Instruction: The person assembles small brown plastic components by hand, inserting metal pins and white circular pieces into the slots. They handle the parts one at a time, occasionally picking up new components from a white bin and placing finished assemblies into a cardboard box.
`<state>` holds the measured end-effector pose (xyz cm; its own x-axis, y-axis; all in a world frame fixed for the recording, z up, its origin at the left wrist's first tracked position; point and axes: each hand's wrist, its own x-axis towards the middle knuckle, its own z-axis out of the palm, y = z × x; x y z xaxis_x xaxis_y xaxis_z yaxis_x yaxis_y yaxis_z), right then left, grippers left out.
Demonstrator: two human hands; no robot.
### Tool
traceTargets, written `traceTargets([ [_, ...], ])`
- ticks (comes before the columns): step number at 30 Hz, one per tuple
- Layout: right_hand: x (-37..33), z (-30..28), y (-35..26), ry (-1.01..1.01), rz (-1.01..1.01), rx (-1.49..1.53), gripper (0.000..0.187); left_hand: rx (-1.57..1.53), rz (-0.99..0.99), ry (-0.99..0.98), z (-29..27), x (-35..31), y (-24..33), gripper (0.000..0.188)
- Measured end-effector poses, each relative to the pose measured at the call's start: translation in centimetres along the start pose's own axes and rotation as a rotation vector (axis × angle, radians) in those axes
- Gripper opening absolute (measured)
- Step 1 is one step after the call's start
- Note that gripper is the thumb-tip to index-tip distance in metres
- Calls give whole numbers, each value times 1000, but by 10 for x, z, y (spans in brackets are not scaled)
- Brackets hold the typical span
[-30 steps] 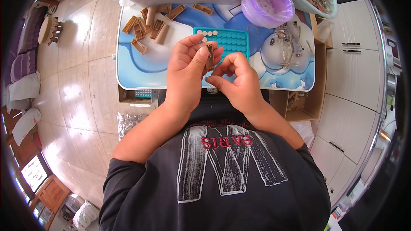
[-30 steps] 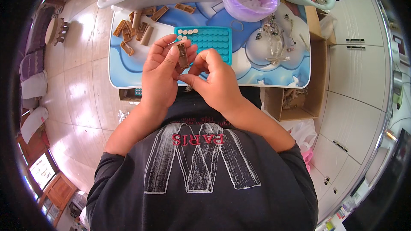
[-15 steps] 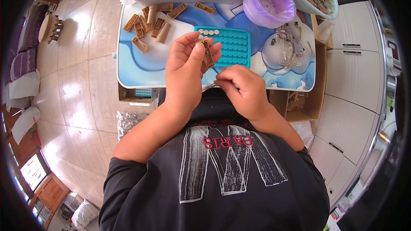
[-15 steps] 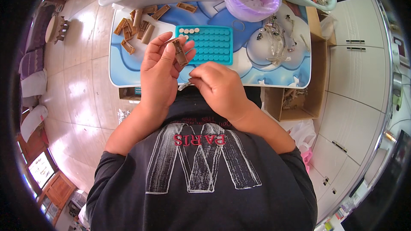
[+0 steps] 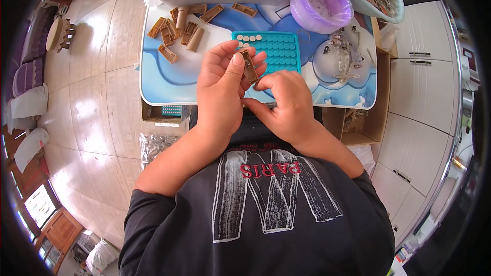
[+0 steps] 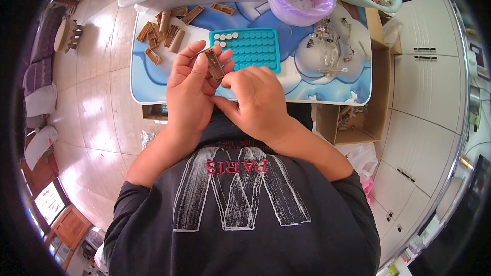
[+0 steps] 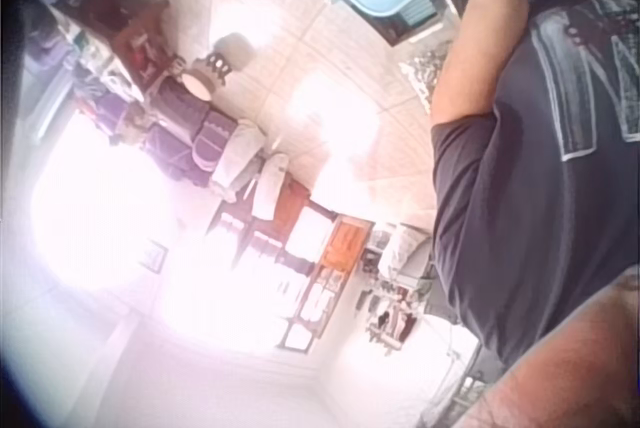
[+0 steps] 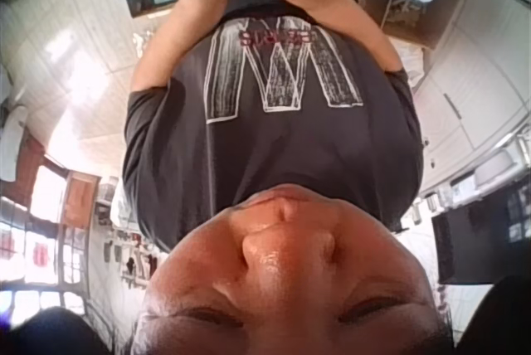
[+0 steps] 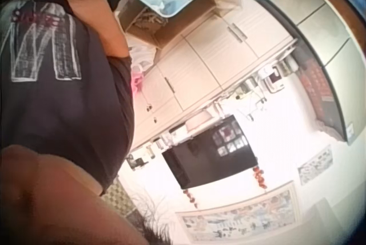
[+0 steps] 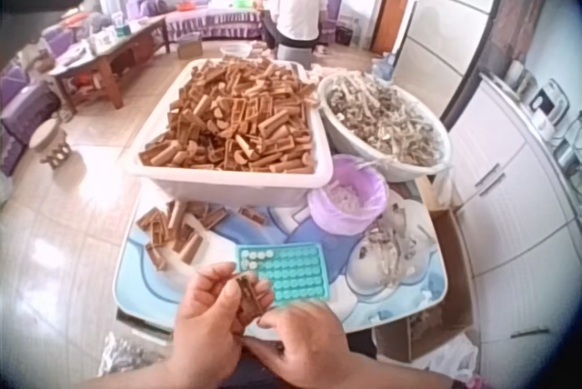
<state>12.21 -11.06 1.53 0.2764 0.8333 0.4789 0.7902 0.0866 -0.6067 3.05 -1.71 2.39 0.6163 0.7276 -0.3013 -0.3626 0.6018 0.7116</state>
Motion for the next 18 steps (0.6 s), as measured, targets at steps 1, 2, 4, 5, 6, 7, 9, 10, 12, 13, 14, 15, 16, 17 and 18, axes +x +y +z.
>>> traceTargets([
  [1,-2,2,0,-8,16,4,28,8,4,-1,-1,0,-1,25],
  [2,-4,4,0,-17,32,8,28,15,8,-2,-2,0,-2,25],
  [4,-4,7,-1,-5,60,39,27,24,16,-2,-3,0,-2,25],
  [5,-3,9,-3,15,71,67,27,25,19,-2,-3,0,-2,25],
  [6,-3,10,-4,36,83,94,26,27,22,-2,-4,0,-2,25],
  [7,-3,11,-4,23,122,134,25,25,19,-6,-3,0,-2,25],
  [9,-5,13,-4,-1,200,213,24,22,14,-14,-3,0,-2,26],
  [10,-6,12,-5,-3,232,263,23,28,21,-14,-4,1,-2,25],
  [12,-8,7,-6,-7,295,364,21,38,35,-14,-5,2,-2,25],
  [13,-9,5,-5,13,325,398,21,45,28,-20,-6,3,-2,25],
  [14,-9,3,-3,34,355,431,20,52,22,-25,-7,3,-1,24],
  [15,-10,2,-2,55,385,465,20,59,15,-32,-8,3,0,24],
  [16,-10,5,-2,84,396,511,20,56,-2,-35,-8,3,1,24],
  [17,-11,5,-2,69,391,506,21,53,-19,-38,-7,2,1,24],
  [18,-12,6,-2,54,386,501,22,50,-37,-42,-7,3,1,23],
])
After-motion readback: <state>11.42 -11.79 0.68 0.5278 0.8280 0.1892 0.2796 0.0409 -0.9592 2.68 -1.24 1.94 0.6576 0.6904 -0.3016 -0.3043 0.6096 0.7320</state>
